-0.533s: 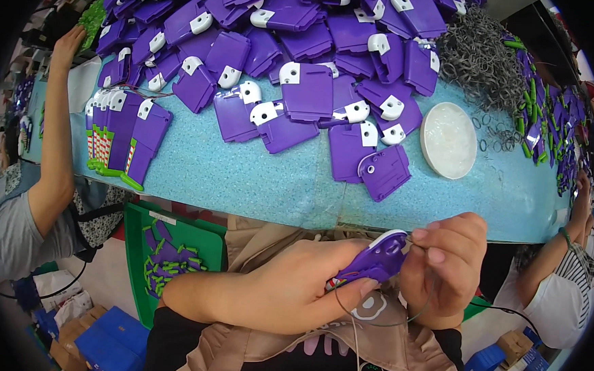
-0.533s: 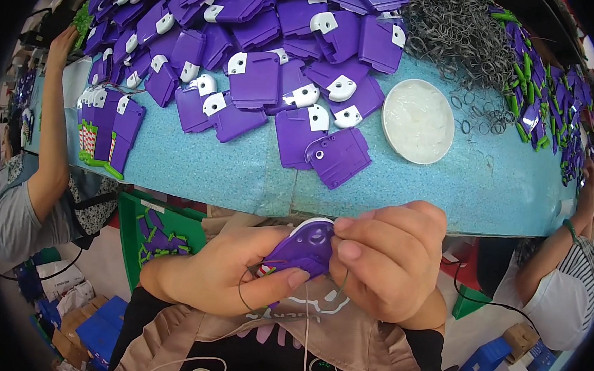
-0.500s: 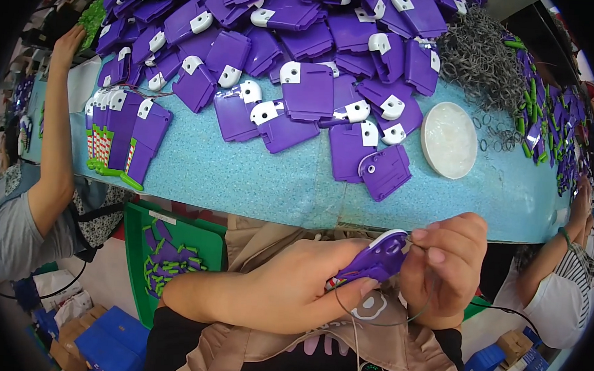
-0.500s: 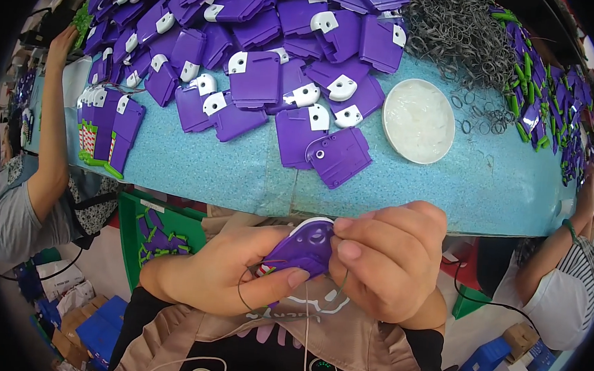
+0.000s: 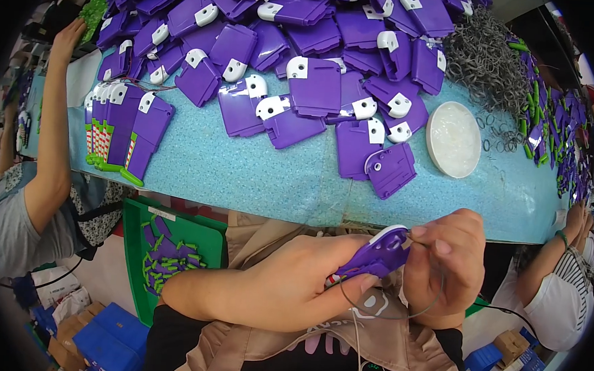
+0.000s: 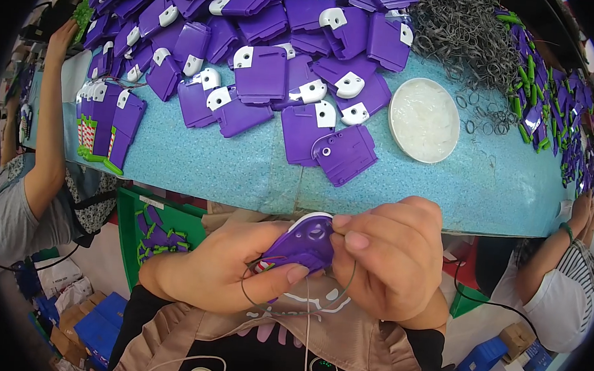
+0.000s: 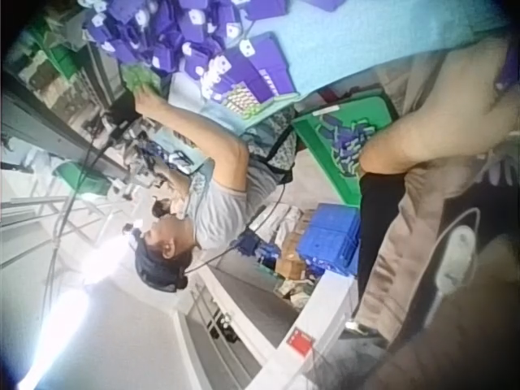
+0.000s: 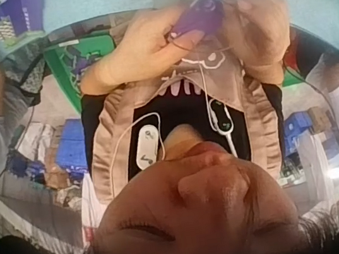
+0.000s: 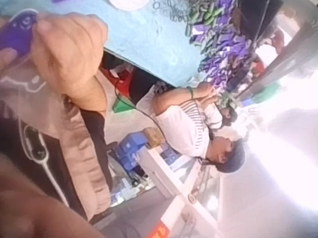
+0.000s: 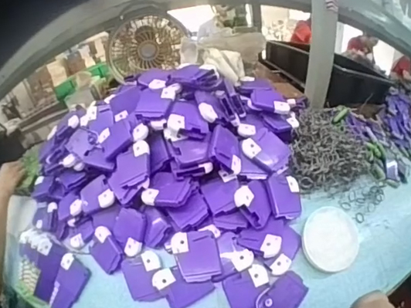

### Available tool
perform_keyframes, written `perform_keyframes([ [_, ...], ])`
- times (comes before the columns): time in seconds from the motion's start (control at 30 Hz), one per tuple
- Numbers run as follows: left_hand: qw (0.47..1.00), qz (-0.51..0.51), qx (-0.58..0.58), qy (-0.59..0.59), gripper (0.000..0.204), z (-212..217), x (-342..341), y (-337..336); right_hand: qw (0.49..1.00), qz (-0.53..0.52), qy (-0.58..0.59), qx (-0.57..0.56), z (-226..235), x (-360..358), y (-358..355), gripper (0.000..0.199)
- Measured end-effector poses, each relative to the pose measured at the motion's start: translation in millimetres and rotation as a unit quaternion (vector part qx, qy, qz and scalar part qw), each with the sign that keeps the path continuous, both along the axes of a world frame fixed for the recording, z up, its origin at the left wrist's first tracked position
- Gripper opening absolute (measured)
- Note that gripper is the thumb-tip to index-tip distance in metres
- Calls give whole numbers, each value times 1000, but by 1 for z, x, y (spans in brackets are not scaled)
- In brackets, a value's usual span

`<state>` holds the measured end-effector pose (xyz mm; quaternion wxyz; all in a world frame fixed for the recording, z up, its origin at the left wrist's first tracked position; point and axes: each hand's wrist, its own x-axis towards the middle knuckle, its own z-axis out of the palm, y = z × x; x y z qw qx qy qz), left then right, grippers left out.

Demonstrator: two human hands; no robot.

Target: The person assembles toy components by hand, inserting internal mechanism parts and strings into plastic housing pieces and snapping the casings together.

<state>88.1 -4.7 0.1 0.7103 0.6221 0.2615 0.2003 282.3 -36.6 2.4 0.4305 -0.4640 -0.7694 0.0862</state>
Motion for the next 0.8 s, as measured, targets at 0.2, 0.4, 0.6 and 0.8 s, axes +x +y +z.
perform_keyframes([
  [0.2,1000,6,-14,23,20,6,1,1,1000,12,-11,-5,2,-1,-1,42],
  [0.4,999,16,35,10,21,4,3,0,999,0,-37,31,3,0,-2,44],
  [0.6,998,-38,42,37,24,8,0,3,997,-12,-60,49,3,1,-3,45],
  [0.8,998,-18,47,27,26,6,0,2,998,-11,-43,38,3,0,-3,45],
])
